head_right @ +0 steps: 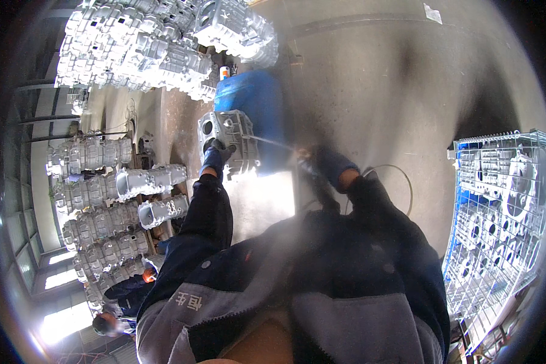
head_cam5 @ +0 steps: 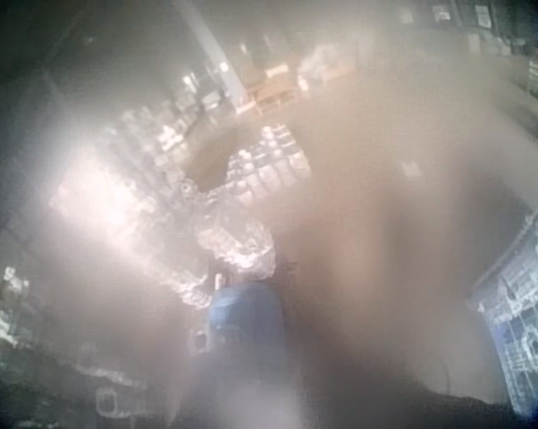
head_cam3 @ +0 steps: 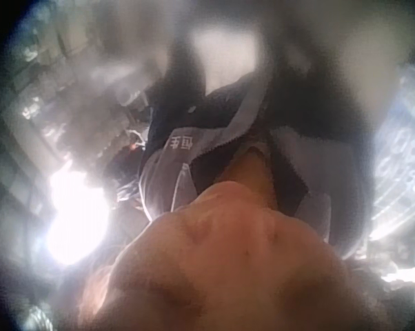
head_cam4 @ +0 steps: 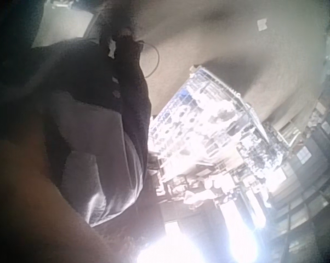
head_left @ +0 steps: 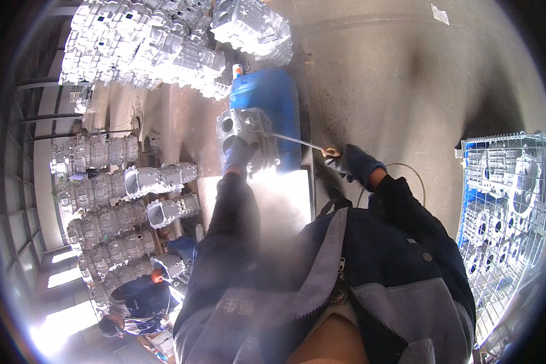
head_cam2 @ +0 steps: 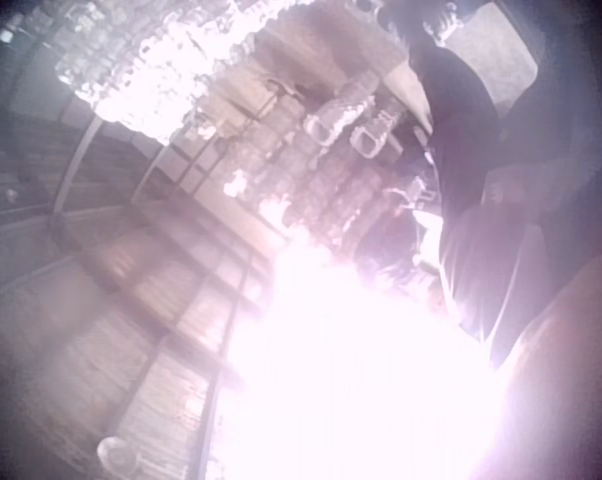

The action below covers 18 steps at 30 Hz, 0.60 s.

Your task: The person repeatedly picks up metal engine blocks, sprays them with a handheld nozzle, and places them back on a table. The person handles multiple parts one at a time, rotating them to spray different sides.

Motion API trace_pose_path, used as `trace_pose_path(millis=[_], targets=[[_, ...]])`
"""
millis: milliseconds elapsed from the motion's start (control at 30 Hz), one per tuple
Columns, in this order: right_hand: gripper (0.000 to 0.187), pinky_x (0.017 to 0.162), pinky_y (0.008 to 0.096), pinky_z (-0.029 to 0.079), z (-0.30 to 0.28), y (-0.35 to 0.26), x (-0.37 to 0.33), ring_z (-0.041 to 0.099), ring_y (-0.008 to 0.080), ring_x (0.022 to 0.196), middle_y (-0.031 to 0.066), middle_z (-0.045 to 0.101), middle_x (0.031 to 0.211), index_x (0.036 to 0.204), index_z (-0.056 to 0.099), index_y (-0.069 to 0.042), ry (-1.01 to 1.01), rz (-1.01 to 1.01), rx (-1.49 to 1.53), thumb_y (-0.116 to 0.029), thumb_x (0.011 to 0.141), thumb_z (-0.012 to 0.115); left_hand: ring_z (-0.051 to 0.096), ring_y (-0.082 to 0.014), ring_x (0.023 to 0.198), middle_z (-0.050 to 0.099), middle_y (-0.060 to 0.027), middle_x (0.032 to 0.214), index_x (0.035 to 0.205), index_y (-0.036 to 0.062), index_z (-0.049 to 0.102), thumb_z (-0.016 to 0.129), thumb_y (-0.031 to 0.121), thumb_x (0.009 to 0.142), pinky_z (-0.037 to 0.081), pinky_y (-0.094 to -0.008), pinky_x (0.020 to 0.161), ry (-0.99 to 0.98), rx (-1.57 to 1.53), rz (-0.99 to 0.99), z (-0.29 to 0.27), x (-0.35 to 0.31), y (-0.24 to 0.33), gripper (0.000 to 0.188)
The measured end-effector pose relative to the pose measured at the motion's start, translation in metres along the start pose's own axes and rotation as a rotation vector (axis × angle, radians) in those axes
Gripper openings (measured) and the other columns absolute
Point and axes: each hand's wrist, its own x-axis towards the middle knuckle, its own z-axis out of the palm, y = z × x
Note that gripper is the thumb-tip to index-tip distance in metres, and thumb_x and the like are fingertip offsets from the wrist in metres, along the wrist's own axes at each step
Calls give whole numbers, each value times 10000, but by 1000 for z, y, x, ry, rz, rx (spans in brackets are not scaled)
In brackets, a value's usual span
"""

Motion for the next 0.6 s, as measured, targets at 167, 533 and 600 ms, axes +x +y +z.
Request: trace_pose_path(millis=[167,533,600], targets=[[340,817,407,532,0,-8,-2,699,310,908,190,717,1052,1210,657,-57,-24,15,-101,-302,999,552,626,-369,1098,646,-210,1160,1177,-5,585,766,410,799,499,-439,933,46,-56,-5,6,2,-5,590],[294,770,341,527,2,40,34,667,226,858,87,705,949,1166,684,-64,57,131,46,-284,999,584,656,-398,901,693,-212,974,914,-3,689,840,438,696,514,-465,819,213,54,205,35,27,-37,514],[295,806,353,535,6,42,42,681,228,889,92,711,946,1170,682,-56,-10,-68,275,-276,1015,561,661,-393,898,698,-210,955,900,3,697,838,444,689,519,-462,815,252,36,162,35,26,-36,509]])
